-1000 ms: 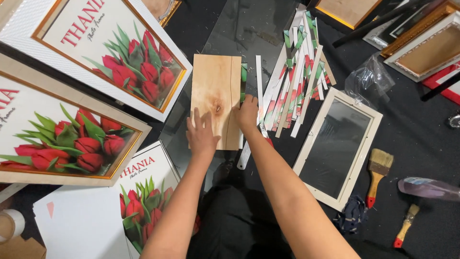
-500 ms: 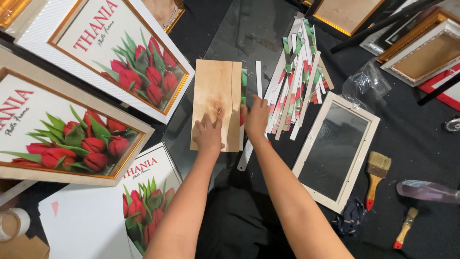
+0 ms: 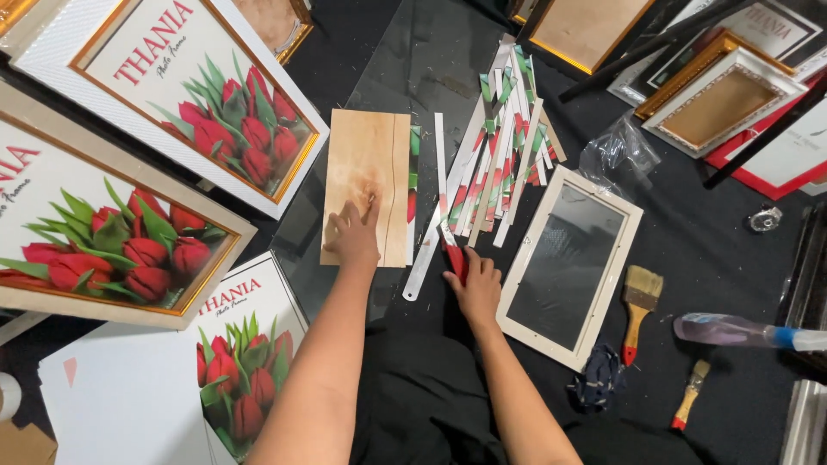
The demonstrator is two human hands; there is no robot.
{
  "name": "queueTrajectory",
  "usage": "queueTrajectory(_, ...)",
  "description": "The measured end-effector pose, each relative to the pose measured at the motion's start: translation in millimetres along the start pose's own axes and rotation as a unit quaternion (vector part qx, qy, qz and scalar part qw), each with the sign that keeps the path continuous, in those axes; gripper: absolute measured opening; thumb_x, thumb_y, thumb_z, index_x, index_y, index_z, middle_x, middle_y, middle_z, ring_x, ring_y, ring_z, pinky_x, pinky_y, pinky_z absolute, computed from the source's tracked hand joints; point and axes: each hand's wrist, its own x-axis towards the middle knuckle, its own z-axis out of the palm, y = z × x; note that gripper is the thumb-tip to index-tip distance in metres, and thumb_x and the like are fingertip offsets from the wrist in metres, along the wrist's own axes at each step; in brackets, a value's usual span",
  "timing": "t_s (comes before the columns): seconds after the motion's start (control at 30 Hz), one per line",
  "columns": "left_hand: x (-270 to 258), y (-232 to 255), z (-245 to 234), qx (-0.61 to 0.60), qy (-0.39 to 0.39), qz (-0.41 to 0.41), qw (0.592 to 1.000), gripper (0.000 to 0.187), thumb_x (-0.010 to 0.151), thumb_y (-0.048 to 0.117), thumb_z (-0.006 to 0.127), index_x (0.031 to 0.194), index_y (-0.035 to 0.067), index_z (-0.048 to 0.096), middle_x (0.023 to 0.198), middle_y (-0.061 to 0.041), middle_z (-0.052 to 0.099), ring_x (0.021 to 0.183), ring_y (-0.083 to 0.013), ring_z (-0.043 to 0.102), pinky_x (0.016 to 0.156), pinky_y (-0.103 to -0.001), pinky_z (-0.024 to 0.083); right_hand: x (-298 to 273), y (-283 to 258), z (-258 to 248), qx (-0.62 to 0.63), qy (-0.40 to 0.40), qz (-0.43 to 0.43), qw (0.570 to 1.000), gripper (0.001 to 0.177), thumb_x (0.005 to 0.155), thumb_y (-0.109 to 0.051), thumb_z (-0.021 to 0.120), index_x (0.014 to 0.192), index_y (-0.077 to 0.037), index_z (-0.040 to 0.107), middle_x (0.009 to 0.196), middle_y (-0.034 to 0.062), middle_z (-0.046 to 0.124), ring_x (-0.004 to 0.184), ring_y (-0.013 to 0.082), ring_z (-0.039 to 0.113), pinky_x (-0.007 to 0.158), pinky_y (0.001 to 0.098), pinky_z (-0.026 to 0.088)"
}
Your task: The person uses a utility knife and a wooden board as a straight edge to cut thin strips from printed paper sheets on a workshop table.
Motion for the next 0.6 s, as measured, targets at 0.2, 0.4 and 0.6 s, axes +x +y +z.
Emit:
queueTrajectory(0.2, 1, -2, -2, 0.006, -0.001, -0.001, 1.0, 0.116, 0.083, 0.02, 0.087, 0.166, 0.039, 0.008, 0.171, -0.018, 0.006, 0.153, -0.0533, 0.01, 0.096, -0.081, 0.042, 6, 3, 11, -0.051, 0.029, 0.002, 0.998, 0.047, 0.103, -0.043, 0.045, 0.144, -0.02, 0.048, 0.11, 0.0104, 0.054, 0.101, 0.0352, 0.06, 0.08, 0.0469, 0.056)
queueTrajectory(0.4, 4, 2, -6, 0.0, -0.007, -0.004, 1.0, 0.116, 0.08, 0.015, 0.089, 0.165, 0.037, 0.014, 0.172, -0.018, 0.0, 0.154, -0.0528, 0.006, 0.097, -0.084, 0.039, 9, -50, -38, 0.291, 0.02, 0.094, 0.952, 0.046, 0.106, -0.029, 0.035, 0.14, 0.0, 0.048, 0.111, 0.0218, 0.062, 0.068, 0.0324, 0.074, 0.056, 0.0387, 0.063)
queueTrajectory(0.6, 7, 2, -7, 0.0, -0.03, -0.003, 1.0, 0.117, 0.082, -0.001, 0.083, 0.166, 0.035, 0.009, 0.172, -0.02, -0.004, 0.154, -0.0546, 0.001, 0.094, -0.089, 0.034, 96, -105, -30, 0.335, -0.056, 0.071, 0.938, 0.045, 0.101, -0.024, 0.046, 0.14, -0.002, 0.046, 0.088, 0.018, 0.074, 0.056, 0.0252, 0.074, 0.048, 0.0362, 0.061)
